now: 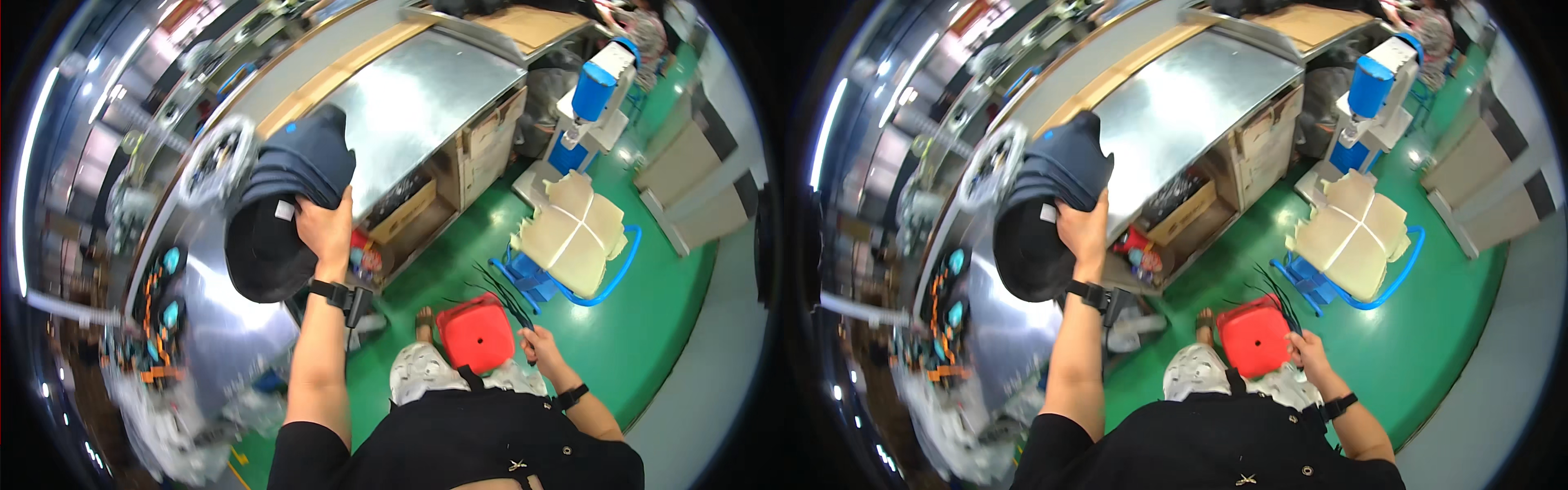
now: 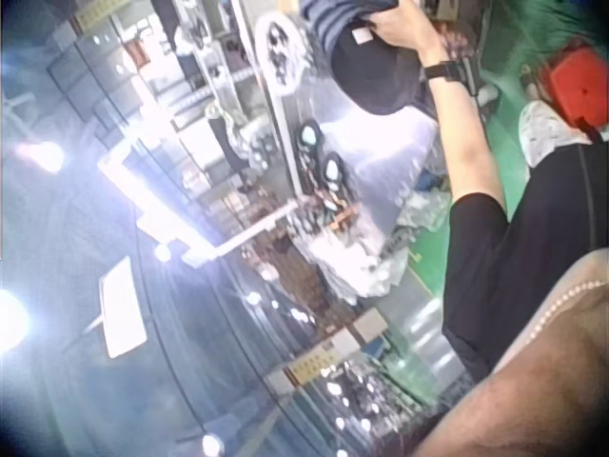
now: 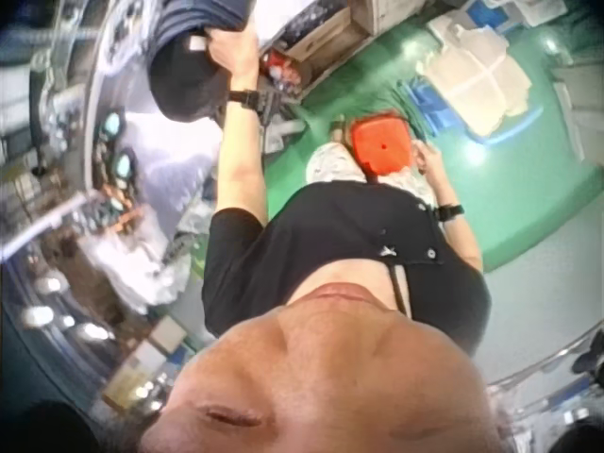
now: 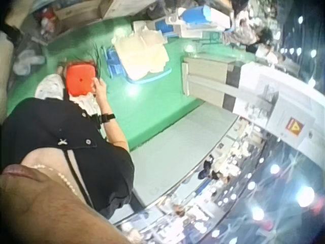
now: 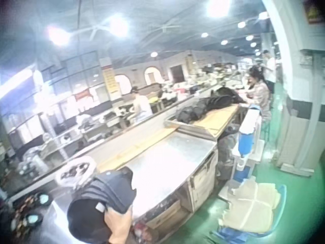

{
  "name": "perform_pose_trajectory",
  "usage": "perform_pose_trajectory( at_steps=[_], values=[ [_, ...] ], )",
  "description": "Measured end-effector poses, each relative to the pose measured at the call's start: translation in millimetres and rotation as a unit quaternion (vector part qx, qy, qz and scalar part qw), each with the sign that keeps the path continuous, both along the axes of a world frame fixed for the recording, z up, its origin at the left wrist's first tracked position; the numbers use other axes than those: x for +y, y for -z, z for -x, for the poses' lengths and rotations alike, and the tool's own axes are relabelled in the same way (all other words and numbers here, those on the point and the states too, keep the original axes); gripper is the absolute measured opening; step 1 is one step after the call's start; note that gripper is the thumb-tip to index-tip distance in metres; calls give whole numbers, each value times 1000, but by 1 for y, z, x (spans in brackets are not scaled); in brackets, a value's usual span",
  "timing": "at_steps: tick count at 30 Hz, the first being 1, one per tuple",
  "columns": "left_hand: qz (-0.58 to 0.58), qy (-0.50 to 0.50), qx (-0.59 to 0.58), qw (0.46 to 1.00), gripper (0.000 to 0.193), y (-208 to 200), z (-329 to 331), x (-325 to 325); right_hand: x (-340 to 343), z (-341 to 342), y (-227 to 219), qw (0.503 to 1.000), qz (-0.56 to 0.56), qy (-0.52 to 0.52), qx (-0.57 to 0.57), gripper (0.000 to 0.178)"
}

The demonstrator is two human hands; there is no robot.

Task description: The recorder picks up a shoe upper and inserts a lace through the eyelets.

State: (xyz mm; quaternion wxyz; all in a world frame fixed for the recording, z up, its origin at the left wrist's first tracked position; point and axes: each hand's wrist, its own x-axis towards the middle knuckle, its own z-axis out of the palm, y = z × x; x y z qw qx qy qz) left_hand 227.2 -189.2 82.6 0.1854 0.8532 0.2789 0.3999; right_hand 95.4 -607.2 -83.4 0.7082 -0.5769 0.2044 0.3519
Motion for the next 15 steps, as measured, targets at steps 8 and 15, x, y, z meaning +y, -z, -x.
perform_pose_trajectory(
  at_steps=[8, 15],
  values=[
    [-102, 58, 102, 988, 57, 158, -168, 50, 86, 15, -42, 992, 108, 57, 39, 20],
    [-183, -27, 229, 956, 94, 187, -262, 89, 105, 60, -51, 961, 169, 218, 28, 24]
  ],
)
